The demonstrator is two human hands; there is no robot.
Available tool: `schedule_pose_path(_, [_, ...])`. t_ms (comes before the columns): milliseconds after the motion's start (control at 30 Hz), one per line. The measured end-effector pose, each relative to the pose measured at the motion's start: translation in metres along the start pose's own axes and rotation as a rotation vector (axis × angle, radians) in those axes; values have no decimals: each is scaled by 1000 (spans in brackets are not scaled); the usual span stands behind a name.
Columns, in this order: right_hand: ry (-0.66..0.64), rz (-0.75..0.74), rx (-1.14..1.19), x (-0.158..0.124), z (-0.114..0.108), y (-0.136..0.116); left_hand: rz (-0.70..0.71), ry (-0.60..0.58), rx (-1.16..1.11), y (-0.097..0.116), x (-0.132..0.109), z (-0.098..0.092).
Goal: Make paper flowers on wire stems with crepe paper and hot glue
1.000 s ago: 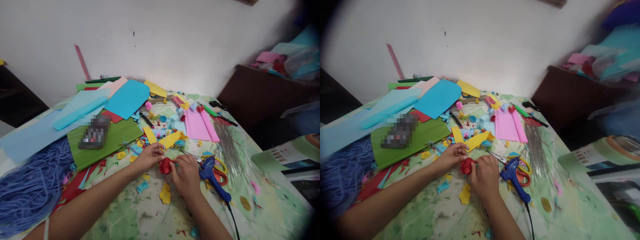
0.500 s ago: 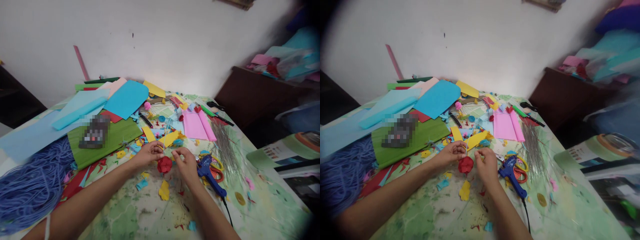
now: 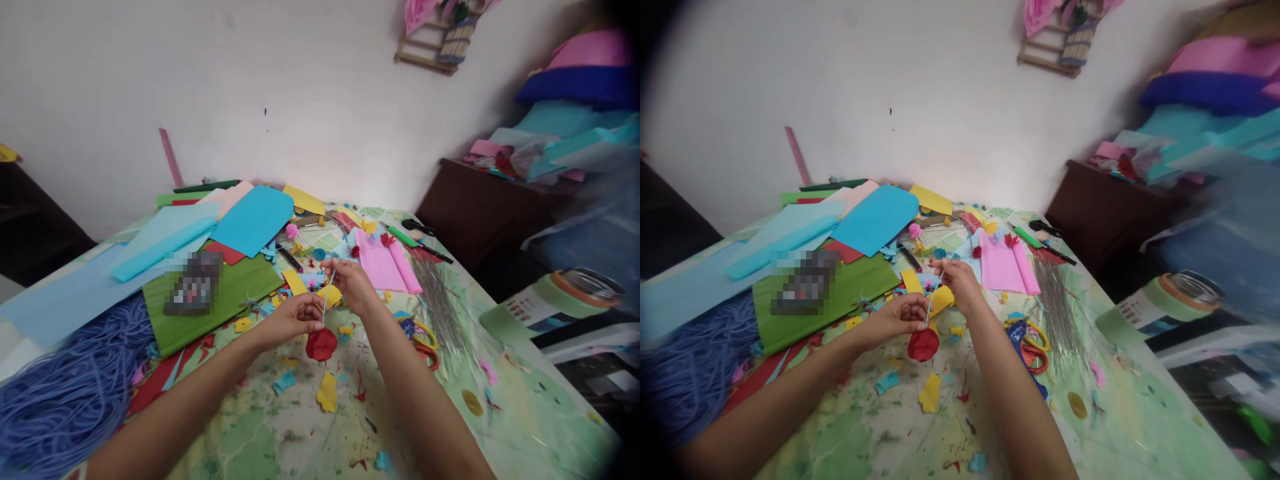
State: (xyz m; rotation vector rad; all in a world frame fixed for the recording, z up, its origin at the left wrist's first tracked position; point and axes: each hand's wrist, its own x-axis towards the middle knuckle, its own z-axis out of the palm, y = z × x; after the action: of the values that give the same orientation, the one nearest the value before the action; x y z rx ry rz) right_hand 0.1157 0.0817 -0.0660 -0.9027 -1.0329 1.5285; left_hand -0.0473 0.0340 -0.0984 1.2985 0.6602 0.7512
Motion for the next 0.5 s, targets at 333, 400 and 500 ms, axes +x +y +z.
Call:
schedule_pose_path(333, [-20, -166, -144, -10, -5, -41, 53, -118, 157, 19, -1, -22])
schedule_pose_path(400, [7, -200, -189, -13, -3, -44, 57, -134, 185, 22, 3, -20])
schedule_pose_path(500, [97, -252, -263, -16, 0, -50, 70, -126, 211, 25, 11, -18])
